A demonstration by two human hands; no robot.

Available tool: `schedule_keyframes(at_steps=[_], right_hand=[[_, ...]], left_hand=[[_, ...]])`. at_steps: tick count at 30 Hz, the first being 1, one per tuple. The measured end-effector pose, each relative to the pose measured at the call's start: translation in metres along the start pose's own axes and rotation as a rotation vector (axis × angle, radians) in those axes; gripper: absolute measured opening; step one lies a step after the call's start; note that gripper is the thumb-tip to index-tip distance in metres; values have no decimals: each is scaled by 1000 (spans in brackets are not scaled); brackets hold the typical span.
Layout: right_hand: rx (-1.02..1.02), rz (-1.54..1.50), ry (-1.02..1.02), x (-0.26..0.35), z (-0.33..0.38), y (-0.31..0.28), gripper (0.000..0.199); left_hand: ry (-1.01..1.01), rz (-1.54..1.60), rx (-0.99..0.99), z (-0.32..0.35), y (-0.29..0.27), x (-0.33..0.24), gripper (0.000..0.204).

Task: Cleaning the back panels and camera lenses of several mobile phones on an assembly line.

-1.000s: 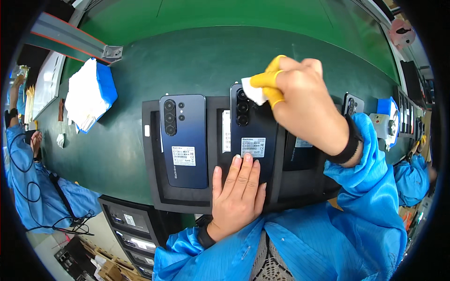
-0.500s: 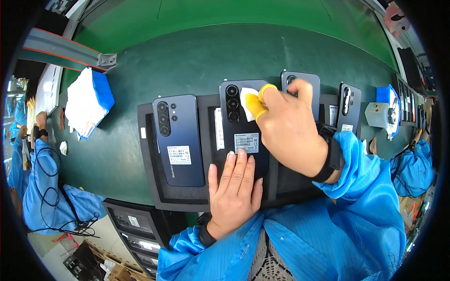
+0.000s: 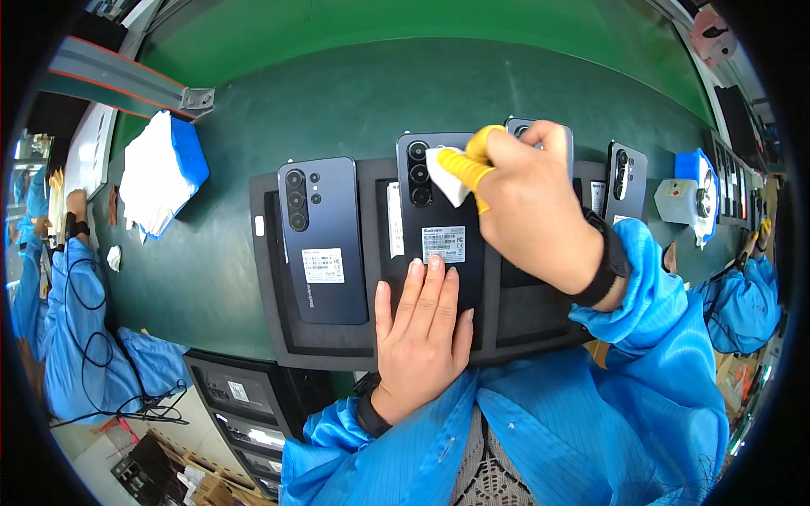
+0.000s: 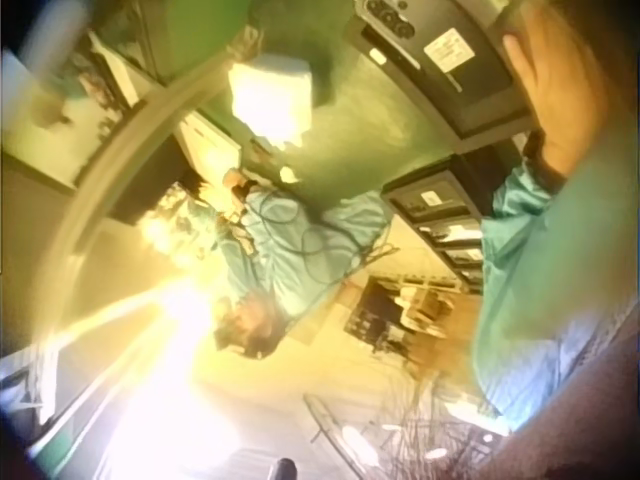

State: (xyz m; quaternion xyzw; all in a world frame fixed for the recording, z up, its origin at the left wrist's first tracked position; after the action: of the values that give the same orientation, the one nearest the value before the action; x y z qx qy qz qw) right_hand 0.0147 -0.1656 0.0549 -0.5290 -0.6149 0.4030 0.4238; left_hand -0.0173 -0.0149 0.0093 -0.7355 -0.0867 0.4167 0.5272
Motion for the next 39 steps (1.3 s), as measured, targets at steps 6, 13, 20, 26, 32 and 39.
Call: schedule_keyframes(at_steps=[6, 13, 20, 26, 32, 39], right_hand=[[11, -36, -158, 33, 2, 12, 16], [117, 150, -49, 22, 11, -5, 8], [28, 86, -174, 47, -38, -35, 32], [-81, -27, -414, 89, -70, 13, 8], [36, -6, -563, 111, -70, 44, 17], [-115, 108, -425, 88, -81, 33, 7]], left_hand=[[1, 0, 8, 1, 1, 0, 56], [12, 39, -17, 1, -2, 2, 51], [31, 299, -166, 11, -34, 18, 41], [-166, 39, -306, 19, -65, 71, 43], [-229, -25, -278, 19, -55, 84, 42], [-243, -65, -309, 19, -55, 85, 40]])
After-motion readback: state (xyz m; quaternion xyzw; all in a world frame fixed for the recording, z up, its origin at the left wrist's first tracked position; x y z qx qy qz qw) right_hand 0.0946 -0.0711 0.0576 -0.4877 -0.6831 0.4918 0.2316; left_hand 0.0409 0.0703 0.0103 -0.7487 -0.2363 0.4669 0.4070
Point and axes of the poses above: each hand's wrist, its own z-axis away from the middle knuckle, its own y-axis out of the palm, x = y × z, the point moved 7 cm from there along -z, towards the middle knuckle, and after that the axes turned 7 degrees about -y, right-handed, at the moved point
